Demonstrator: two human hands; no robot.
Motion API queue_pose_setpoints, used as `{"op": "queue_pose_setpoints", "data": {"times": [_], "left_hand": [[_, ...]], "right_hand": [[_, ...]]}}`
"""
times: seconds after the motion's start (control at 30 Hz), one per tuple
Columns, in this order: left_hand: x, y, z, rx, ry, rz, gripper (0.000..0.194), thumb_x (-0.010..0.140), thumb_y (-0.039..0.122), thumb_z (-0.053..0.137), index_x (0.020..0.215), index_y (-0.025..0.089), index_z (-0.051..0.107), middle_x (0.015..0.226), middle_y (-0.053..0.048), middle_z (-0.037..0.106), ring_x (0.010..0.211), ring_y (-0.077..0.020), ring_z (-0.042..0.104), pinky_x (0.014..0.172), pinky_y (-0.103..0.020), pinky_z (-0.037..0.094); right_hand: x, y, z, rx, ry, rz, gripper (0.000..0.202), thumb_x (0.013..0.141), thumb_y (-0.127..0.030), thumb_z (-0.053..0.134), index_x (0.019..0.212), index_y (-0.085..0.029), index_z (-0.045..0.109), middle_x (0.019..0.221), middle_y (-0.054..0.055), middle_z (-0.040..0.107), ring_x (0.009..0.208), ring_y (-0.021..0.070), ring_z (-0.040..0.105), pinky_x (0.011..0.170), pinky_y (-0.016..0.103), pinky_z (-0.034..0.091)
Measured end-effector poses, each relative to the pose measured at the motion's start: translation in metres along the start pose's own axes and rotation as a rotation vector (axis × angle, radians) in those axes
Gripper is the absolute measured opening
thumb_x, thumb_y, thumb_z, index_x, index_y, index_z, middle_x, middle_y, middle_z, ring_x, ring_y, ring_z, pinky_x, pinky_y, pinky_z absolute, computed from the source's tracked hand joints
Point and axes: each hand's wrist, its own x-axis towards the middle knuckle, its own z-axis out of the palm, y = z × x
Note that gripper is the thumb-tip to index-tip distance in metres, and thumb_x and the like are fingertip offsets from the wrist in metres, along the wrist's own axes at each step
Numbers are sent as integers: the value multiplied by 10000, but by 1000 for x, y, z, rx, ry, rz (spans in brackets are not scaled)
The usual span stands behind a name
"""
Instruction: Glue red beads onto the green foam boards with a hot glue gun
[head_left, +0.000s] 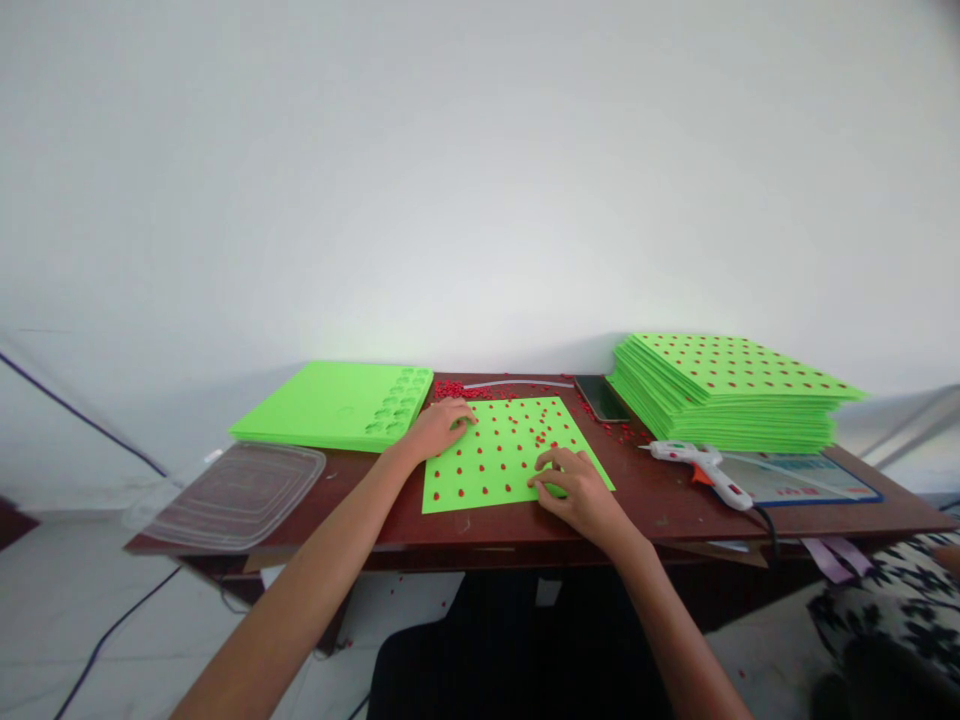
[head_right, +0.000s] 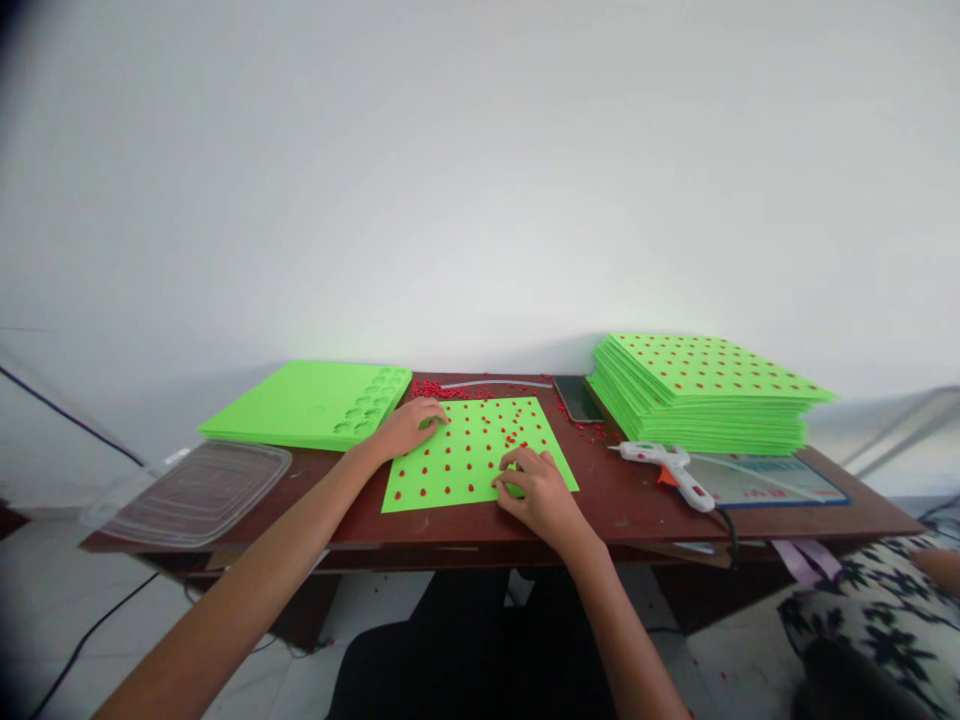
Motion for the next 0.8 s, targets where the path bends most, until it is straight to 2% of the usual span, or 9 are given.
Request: {"op": "queue_pose_setpoints", "data": {"times": [0.27,0.5,0.8], "left_hand": [[-1,0,0,12,2,1,286,859,71,549,1012,241,720,1105,-32,685,1095,-212,616,1035,-396,479],[-1,-1,1,-5,10,7,308,850,54,545,1019,243,721,1105,-35,685,1110,-213,613,1056,-405,470],[0,1,0,10,-1,-1,314,842,57,543,1016,250,719,1104,-26,685,1109,-215,615,1060,-402,469]], "right_hand": [[0,-1,-1,-25,-4,-12,129,937,-215,647,867,-246,750,1036,58,707,943,219,634,867,386,382],[-2,3,-1,101,11,38,157,952,-222,618,888,-254,758,1055,62,680,936,209,632,889,379,438],[-2,-4,0,36,-3,9,157,937,-214,633,829,-247,742,1014,56,706,961,227,646,958,426,426]]}}
